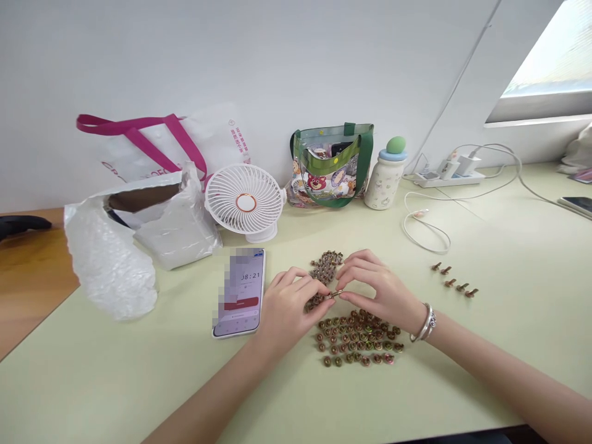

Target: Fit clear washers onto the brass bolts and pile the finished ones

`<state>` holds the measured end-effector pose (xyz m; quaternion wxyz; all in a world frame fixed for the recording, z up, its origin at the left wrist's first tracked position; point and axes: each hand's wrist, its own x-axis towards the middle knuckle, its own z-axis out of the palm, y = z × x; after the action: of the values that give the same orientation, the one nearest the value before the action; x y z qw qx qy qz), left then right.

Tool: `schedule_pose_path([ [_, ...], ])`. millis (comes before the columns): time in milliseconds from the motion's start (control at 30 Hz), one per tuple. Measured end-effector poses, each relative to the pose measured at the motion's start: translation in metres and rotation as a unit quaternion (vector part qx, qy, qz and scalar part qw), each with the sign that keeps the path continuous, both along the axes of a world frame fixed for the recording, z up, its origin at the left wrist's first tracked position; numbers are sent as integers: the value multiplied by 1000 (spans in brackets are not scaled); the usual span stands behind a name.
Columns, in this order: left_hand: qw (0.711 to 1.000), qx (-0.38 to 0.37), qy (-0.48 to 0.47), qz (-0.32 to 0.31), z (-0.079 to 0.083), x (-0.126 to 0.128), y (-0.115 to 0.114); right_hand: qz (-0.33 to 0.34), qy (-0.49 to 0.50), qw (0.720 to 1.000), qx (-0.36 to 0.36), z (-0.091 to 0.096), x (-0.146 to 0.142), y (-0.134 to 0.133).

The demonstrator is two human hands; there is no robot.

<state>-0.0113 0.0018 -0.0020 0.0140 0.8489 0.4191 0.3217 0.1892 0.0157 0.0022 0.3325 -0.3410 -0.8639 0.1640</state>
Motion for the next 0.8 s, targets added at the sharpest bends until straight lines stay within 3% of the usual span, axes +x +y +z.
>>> schedule_pose_path([
  [200, 999, -35, 35, -1, 0, -1, 2, -7, -15, 1000, 11, 3, 5, 3],
  [500, 998, -34, 47, 8, 1, -3, 3, 40, -142, 989, 29, 5, 12, 3],
  [800, 998, -24, 50, 8, 2, -2, 3, 40, -143, 989, 27, 8, 10, 3],
])
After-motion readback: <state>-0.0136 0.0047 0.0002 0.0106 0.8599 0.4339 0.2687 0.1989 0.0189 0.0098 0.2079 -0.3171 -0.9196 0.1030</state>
